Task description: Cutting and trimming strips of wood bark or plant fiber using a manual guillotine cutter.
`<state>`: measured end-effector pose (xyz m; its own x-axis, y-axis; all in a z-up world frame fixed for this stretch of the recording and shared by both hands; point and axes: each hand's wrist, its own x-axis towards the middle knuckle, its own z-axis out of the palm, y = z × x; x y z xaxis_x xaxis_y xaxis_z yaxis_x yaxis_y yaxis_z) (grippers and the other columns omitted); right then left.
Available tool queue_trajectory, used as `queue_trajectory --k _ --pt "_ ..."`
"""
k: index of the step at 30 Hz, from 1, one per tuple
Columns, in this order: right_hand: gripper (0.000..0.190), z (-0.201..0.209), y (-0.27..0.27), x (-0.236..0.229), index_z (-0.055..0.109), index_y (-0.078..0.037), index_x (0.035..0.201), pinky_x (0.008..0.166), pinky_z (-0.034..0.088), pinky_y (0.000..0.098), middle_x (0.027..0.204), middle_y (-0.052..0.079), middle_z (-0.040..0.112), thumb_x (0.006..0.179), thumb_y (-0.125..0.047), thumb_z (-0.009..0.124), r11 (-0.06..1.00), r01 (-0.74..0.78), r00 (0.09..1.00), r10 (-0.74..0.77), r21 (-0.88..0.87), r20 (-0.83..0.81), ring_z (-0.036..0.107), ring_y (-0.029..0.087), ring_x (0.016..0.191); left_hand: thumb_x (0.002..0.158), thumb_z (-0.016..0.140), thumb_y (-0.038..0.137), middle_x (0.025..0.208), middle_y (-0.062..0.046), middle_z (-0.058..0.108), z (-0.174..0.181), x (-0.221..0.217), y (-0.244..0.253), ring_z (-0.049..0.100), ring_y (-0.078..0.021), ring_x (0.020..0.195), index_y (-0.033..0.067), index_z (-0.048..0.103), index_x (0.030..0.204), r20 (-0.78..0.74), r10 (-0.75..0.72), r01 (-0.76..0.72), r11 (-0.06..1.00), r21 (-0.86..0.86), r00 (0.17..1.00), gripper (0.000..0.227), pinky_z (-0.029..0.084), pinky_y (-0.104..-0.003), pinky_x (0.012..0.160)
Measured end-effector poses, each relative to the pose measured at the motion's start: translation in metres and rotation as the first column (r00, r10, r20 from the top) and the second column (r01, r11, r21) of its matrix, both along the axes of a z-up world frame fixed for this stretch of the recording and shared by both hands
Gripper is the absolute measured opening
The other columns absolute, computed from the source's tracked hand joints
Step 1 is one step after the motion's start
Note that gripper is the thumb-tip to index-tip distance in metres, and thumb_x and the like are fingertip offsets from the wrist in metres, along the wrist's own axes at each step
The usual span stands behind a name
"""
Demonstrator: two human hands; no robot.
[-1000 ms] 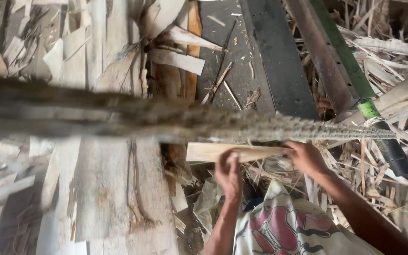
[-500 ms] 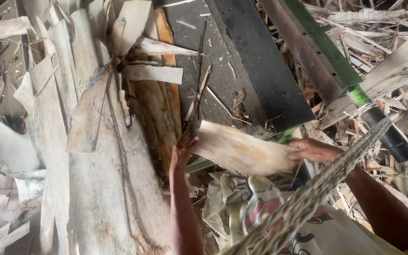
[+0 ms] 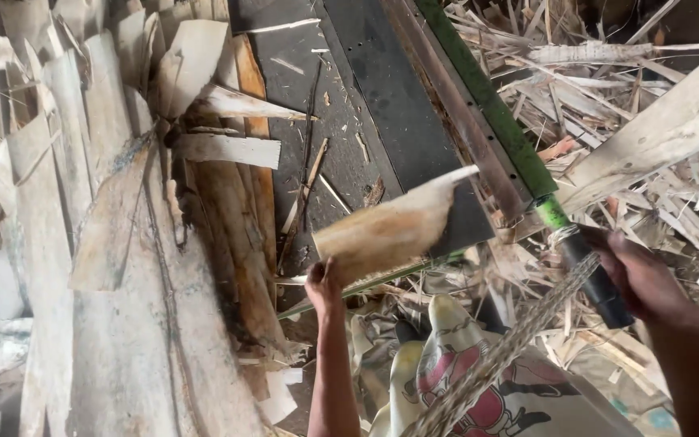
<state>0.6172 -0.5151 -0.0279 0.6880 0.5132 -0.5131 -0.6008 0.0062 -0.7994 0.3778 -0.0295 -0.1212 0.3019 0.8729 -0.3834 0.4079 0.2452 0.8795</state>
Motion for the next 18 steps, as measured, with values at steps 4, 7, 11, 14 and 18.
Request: queue_trajectory --k 4,7,11,14,18 --pt "0.104 0.036 0.012 0.006 0.015 -0.008 0.166 0.081 0.064 0.0368 0.124 0.028 0.072 0.087 -0.043 0.073 0.927 -0.372 0.870 0.363 -0.039 0.333 0.078 0.024 0.102 0.090 0.073 0.025 0.079 -0.007 0.072 -0.048 0.077 0.003 0.065 -0.0167 0.063 0.0051 0.071 0.084 0.133 0.051 -0.054 0.998 0.015 0.990 0.020 0.059 -0.037 0.056" --pt "0.123 0.038 0.022 -0.001 0.006 -0.016 0.175 0.060 0.069 0.0400 0.118 0.025 0.066 0.079 -0.018 0.084 0.918 -0.393 0.878 0.393 -0.057 0.272 0.073 0.024 0.075 0.093 0.073 0.019 0.079 -0.014 0.070 -0.103 0.132 0.017 0.058 -0.0194 0.065 -0.0018 0.069 0.082 0.182 -0.006 -0.023 0.988 0.154 0.983 0.024 0.051 -0.037 0.057" --pt "0.098 0.065 0.040 -0.011 0.017 -0.022 0.164 0.048 0.057 0.0372 0.101 0.025 0.067 0.082 -0.005 0.069 0.823 -0.313 0.903 0.412 -0.474 0.119 0.064 0.023 0.060 0.090 0.075 0.019 0.084 -0.018 0.075 -0.103 0.176 0.024 0.064 -0.0247 0.071 -0.0030 0.072 0.085 0.012 0.070 -0.071 0.983 0.167 0.997 0.023 0.054 -0.039 0.068" --pt "0.075 0.068 0.026 -0.004 0.031 -0.015 0.153 0.048 0.062 0.0365 0.093 0.023 0.061 0.088 -0.004 0.066 0.711 -0.352 0.791 0.573 -0.609 0.213 0.063 0.021 0.062 0.088 0.074 0.019 0.089 -0.015 0.077 -0.092 0.194 0.029 0.069 -0.0239 0.074 0.0012 0.075 0.089 -0.032 0.088 -0.083 0.986 0.148 0.996 0.018 0.057 -0.039 0.073" --pt "0.099 0.108 0.013 0.004 0.012 -0.023 0.170 0.050 0.063 0.0363 0.122 0.003 0.058 0.087 -0.001 0.060 0.673 -0.292 0.751 0.601 -0.680 0.273 0.063 0.022 0.062 0.088 0.074 0.020 0.095 -0.014 0.076 -0.078 0.203 0.029 0.070 -0.0233 0.079 0.0029 0.077 0.094 -0.051 0.120 -0.116 0.991 0.073 0.991 0.018 0.058 -0.039 0.073"
